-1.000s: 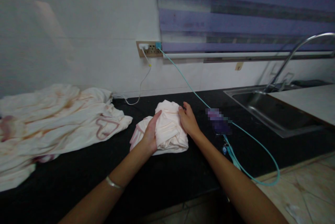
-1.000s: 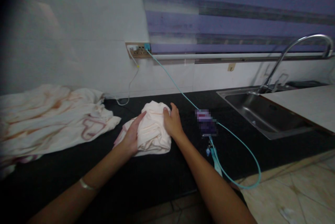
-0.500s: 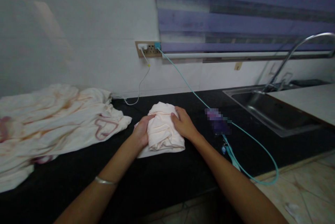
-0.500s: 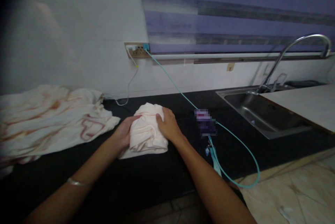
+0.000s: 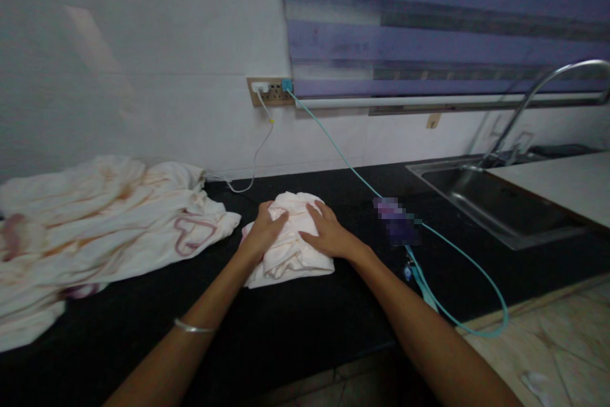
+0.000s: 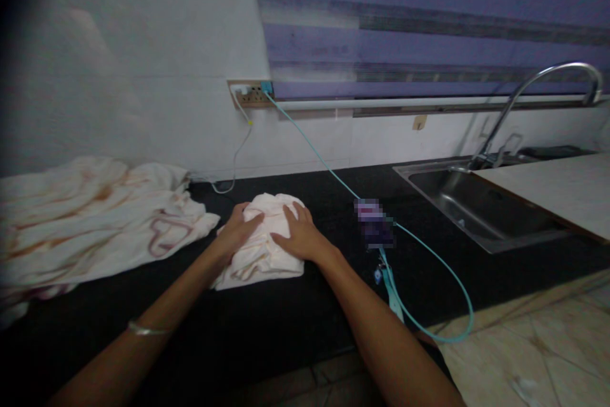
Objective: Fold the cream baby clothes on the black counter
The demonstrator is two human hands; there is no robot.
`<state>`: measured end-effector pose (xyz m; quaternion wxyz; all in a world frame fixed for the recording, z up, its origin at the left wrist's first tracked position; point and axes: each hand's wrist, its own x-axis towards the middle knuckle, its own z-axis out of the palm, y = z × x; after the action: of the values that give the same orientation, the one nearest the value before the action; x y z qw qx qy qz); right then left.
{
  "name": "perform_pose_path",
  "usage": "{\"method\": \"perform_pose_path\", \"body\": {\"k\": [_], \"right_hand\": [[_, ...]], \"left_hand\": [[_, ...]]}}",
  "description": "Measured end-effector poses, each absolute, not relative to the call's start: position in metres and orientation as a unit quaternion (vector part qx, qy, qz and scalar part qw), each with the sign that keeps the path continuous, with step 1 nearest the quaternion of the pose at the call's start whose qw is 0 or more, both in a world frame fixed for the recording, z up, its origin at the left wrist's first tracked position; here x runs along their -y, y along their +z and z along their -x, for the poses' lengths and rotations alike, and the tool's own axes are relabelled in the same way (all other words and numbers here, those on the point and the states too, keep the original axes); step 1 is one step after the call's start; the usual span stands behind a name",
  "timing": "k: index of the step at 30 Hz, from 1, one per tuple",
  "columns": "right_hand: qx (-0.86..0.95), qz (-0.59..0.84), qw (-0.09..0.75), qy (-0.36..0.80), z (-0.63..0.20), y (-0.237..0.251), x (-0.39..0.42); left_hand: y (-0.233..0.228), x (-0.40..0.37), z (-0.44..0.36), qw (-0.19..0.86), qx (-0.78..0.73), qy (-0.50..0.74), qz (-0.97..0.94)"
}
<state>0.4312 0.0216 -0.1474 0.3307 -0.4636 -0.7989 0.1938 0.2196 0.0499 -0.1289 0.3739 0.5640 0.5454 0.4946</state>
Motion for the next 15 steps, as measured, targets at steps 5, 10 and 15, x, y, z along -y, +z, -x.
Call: {"method": "perform_pose_path", "body": {"k": [5,10,15], "right_hand": [[0.798,0.479,0.319,0.177,-0.43,-0.142,-0.017],[0.848,0.396,0.333,0.113,-0.429,-0.124,-0.009],[0.883,0.322,0.317,0.127,-0.426,-0.115,0.0]], "left_hand": [[-0.12,-0.045,-0.219,0.222,-0.59,0.385,-0.674],[-0.117,-0.037,-0.226,0.147,-0.56,0.336,-0.743],[-0.127,-0.036,-0.235,0.149,-0.516,0.395,-0.746]]}}
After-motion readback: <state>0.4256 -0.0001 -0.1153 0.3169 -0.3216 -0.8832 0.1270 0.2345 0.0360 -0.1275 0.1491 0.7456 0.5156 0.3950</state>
